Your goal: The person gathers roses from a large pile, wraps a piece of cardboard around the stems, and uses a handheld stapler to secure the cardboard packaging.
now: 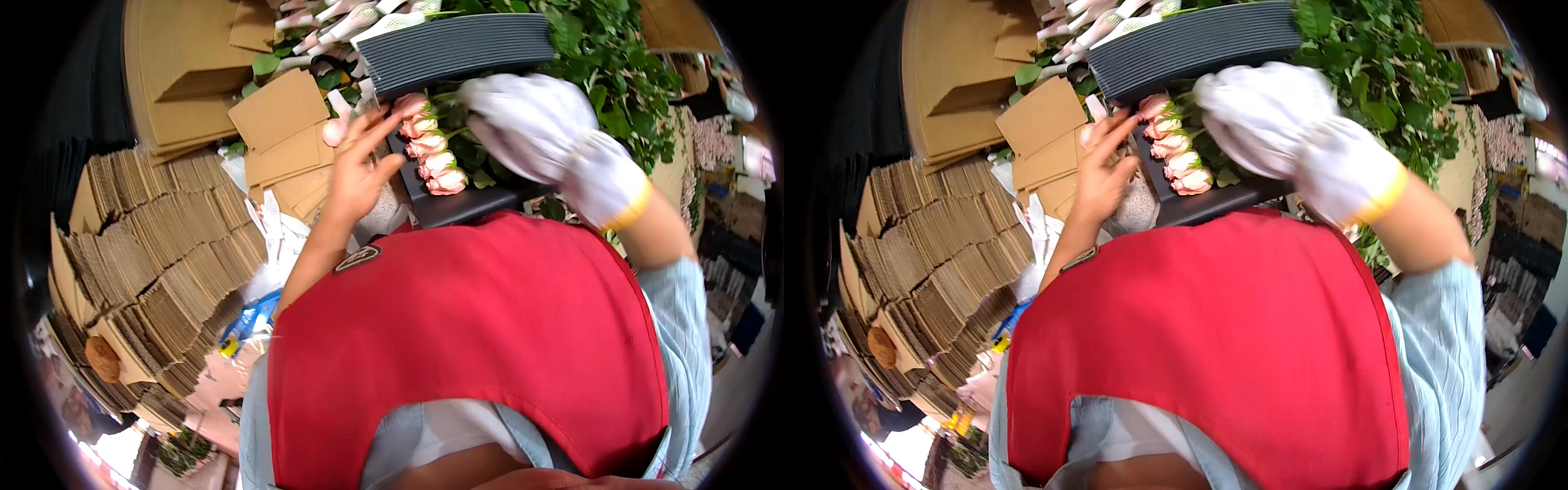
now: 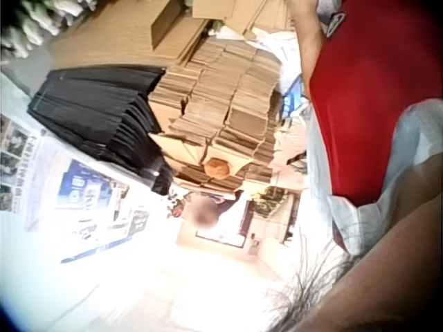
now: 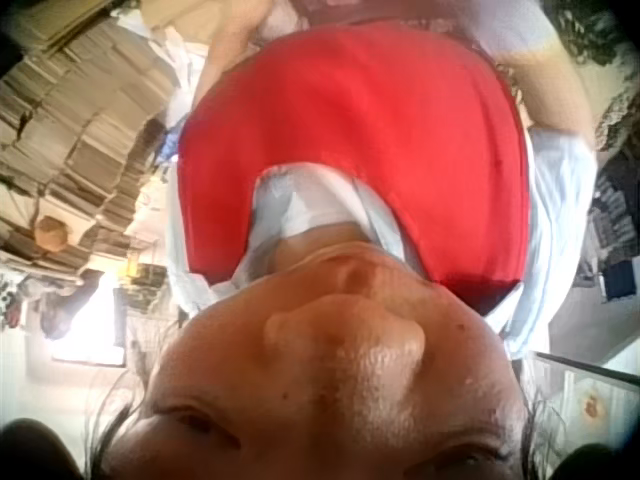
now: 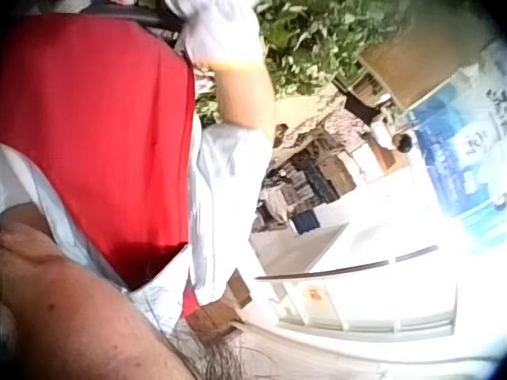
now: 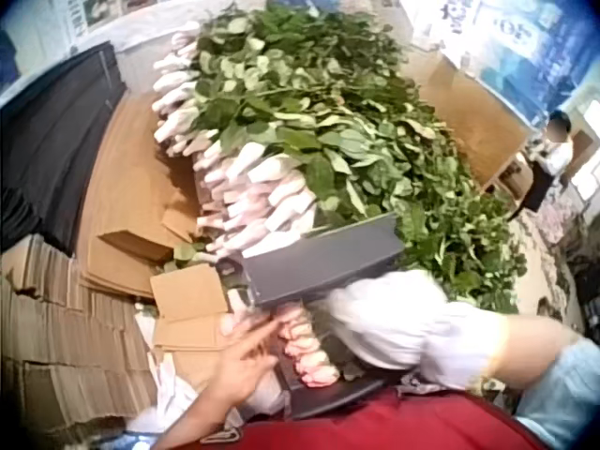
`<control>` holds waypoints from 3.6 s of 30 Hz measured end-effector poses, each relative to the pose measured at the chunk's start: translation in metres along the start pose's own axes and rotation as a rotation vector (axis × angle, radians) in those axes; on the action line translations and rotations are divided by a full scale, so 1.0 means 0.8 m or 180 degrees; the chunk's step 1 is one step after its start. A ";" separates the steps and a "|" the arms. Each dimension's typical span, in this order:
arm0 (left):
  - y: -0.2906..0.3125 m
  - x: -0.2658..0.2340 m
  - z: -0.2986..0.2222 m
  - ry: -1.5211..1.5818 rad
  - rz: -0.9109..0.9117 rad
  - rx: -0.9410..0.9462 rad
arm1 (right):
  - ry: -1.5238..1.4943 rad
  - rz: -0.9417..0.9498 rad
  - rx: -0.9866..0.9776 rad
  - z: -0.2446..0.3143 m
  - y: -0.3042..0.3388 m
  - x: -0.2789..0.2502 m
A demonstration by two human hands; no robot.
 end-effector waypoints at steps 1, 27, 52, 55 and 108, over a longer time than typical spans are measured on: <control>0.026 -0.020 0.003 0.0103 -0.0295 -0.0393 | -0.0084 0.0009 -0.0004 -0.002 0.004 -0.019; 0.019 0.004 -0.023 -0.0137 -0.1221 -0.0347 | 0.0203 0.1443 0.0433 -0.017 0.003 0.033; 0.043 -0.011 -0.017 -0.0488 -0.1681 -0.0045 | -0.0244 0.0720 -0.0313 0.002 0.007 -0.032; 0.106 -0.053 -0.012 -0.0528 -0.2076 -0.0295 | -0.0781 0.0535 0.0070 -0.014 0.090 -0.090; -0.056 0.013 0.054 -0.1010 -0.0990 -0.0137 | 0.0080 0.0546 -0.0665 0.169 -0.234 0.086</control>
Point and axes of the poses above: each hand's wrist, its own y-axis away from the middle knuckle, its own x-axis out of the palm, z = x × y, the point moved 6 cm from there along -y, towards the middle knuckle, and after that the axes turned 5 degrees about z, right-handed, at the moved point
